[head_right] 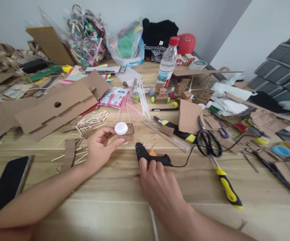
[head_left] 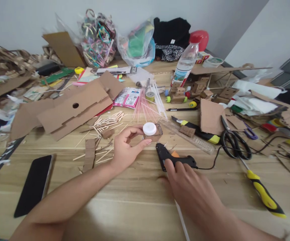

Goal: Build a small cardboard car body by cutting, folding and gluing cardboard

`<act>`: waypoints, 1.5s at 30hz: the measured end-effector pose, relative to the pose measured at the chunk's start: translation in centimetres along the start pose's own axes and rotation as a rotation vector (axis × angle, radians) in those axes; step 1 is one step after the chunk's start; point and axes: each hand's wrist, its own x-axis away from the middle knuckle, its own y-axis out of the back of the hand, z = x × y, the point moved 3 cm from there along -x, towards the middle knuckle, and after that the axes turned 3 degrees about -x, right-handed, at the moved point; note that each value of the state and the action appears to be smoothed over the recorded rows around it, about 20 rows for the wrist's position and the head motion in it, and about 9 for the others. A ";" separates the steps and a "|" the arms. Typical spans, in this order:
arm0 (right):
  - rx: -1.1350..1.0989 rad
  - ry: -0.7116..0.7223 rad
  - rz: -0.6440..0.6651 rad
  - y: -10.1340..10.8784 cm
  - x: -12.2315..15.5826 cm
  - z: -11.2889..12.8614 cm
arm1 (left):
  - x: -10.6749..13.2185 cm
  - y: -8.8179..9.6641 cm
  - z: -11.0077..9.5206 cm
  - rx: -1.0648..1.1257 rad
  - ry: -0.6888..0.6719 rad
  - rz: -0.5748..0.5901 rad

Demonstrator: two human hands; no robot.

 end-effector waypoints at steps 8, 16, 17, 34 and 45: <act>-0.050 0.064 -0.096 0.4 -1.1 -3.4 | -0.2 0.2 0.2 0.054 0.038 -0.024; -0.239 0.197 -0.069 -1.5 -1.9 -5.1 | -0.3 0.3 0.5 0.074 0.075 -0.004; -0.229 0.178 -0.068 -1.6 -2.0 -4.9 | -0.3 0.3 0.5 0.069 0.070 -0.007; -1.383 -0.319 -0.116 2.3 -1.6 -8.1 | 0.0 0.2 0.0 0.009 -0.020 0.001; -1.461 -0.491 0.068 3.3 -2.8 -7.0 | 0.5 0.0 -0.8 -0.157 -0.173 0.075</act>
